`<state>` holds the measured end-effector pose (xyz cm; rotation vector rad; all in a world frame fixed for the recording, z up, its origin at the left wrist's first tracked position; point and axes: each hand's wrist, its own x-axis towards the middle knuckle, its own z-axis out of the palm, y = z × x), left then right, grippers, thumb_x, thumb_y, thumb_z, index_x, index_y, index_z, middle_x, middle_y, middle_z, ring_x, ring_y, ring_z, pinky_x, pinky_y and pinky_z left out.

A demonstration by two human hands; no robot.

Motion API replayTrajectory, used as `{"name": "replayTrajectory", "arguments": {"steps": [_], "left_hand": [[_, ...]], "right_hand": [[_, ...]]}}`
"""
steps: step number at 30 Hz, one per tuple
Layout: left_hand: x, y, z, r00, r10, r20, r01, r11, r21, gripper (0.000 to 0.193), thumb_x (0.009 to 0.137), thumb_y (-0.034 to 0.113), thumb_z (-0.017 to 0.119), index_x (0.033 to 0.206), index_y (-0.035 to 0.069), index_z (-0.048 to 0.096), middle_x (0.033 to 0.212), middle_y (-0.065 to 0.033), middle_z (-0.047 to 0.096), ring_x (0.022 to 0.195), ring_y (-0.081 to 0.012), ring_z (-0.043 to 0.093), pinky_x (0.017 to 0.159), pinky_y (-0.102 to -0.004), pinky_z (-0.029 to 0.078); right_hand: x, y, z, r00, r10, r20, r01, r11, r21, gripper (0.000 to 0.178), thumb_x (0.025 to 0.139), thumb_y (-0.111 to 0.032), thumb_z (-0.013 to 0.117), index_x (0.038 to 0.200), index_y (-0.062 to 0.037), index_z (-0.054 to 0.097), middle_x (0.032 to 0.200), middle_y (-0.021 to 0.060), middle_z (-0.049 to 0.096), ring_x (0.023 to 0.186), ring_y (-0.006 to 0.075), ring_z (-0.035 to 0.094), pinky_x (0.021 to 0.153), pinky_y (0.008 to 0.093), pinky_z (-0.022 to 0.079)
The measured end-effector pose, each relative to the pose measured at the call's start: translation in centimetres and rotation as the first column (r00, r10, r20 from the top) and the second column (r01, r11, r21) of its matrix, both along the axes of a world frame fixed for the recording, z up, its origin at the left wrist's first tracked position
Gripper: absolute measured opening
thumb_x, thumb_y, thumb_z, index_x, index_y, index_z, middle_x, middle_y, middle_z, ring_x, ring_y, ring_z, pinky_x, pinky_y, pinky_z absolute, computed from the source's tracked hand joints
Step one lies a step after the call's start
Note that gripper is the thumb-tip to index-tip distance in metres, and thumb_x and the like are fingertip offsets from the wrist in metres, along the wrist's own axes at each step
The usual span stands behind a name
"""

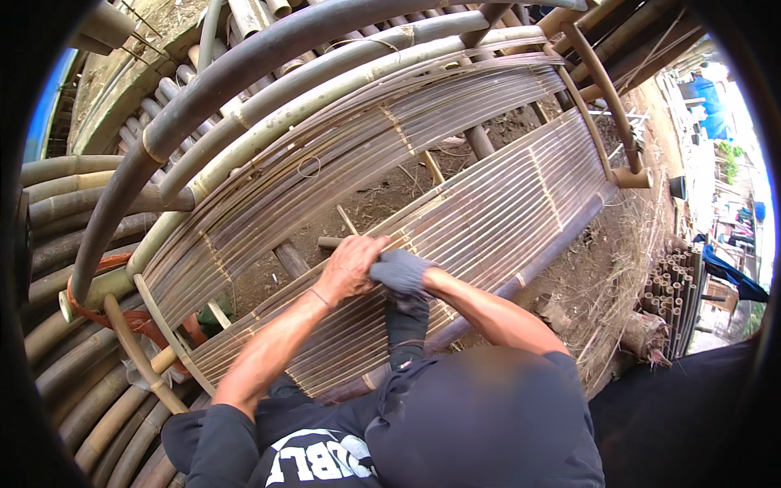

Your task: The person sits cross-legged on the ground and weaves thin bamboo strips into a large circular bamboo frame. They use both hands to interlace the strips through the vertical ribs of the structure, occasionally using a small wooden tool to tighten the weave.

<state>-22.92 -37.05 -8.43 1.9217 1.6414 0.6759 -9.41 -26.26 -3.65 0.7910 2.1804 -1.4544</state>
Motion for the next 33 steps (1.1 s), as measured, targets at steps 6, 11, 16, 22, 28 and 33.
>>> {"name": "replayTrajectory", "arguments": {"steps": [6,11,16,22,28,33], "left_hand": [[-4.2,-1.0,-3.0,0.488,0.865,0.117,-0.763,0.488,-0.423,0.026,0.088,0.011,0.051,0.103,0.004,0.071,0.088,-0.0123,0.074,0.083,-0.0255,0.071,0.078,-0.0380,0.055],[-7.6,-0.3,-4.0,0.731,0.682,0.028,-0.450,0.513,-0.731,0.029,0.083,0.008,0.053,0.104,0.007,0.073,0.099,-0.0191,0.072,0.097,-0.0356,0.069,0.086,-0.0415,0.053],[-6.1,2.5,0.3,0.917,0.372,-0.145,-0.367,0.643,-0.673,0.021,0.078,0.005,0.056,0.089,0.009,0.073,0.093,-0.0198,0.071,0.094,-0.0374,0.068,0.084,-0.0428,0.053],[-5.8,1.9,3.7,0.903,0.427,-0.044,-0.402,0.804,-0.439,0.016,0.080,0.007,0.054,0.080,0.004,0.069,0.085,-0.0205,0.069,0.086,-0.0386,0.067,0.076,-0.0467,0.052],[-7.8,-0.9,-2.0,0.873,0.479,-0.085,-0.365,0.529,-0.766,0.032,0.081,0.000,0.050,0.104,0.005,0.072,0.099,-0.0239,0.070,0.096,-0.0368,0.069,0.087,-0.0430,0.054],[-6.2,0.0,-8.1,0.834,0.513,0.203,-0.226,0.654,-0.722,0.043,0.082,0.001,0.054,0.125,-0.002,0.060,0.122,-0.0259,0.065,0.107,-0.0348,0.064,0.091,-0.0390,0.050]], "right_hand": [[7.5,15.4,9.2,0.926,-0.370,0.073,0.358,0.923,0.140,0.040,0.092,-0.044,0.062,0.113,-0.0092,0.068,0.091,0.0103,0.070,0.067,0.0156,0.065,0.055,0.0296,0.057],[2.1,18.2,2.4,0.956,-0.268,0.122,0.095,0.673,0.734,0.017,0.091,-0.029,0.062,0.096,-0.0144,0.068,0.093,0.0132,0.069,0.086,0.0337,0.067,0.077,0.0448,0.054],[-5.2,8.8,0.2,0.886,0.287,-0.363,0.037,0.738,0.674,0.059,0.070,-0.012,0.069,0.128,-0.0107,0.059,0.130,0.0146,0.057,0.123,0.0321,0.054,0.105,0.0451,0.045],[-3.7,8.4,4.3,0.989,0.127,-0.076,-0.139,0.973,-0.187,0.041,0.088,-0.028,0.065,0.125,-0.0103,0.063,0.097,0.0154,0.072,0.084,0.0267,0.070,0.081,0.0356,0.055],[2.6,18.7,4.5,0.846,-0.513,-0.145,0.521,0.741,0.424,0.026,0.092,-0.032,0.068,0.099,-0.0078,0.074,0.086,0.0077,0.071,0.080,0.0171,0.069,0.069,0.0314,0.059],[-2.3,13.3,-3.8,0.946,0.139,0.293,-0.324,0.386,0.864,0.010,0.085,-0.014,0.065,0.081,-0.0113,0.073,0.081,0.0082,0.071,0.074,0.0259,0.069,0.066,0.0394,0.053]]}}
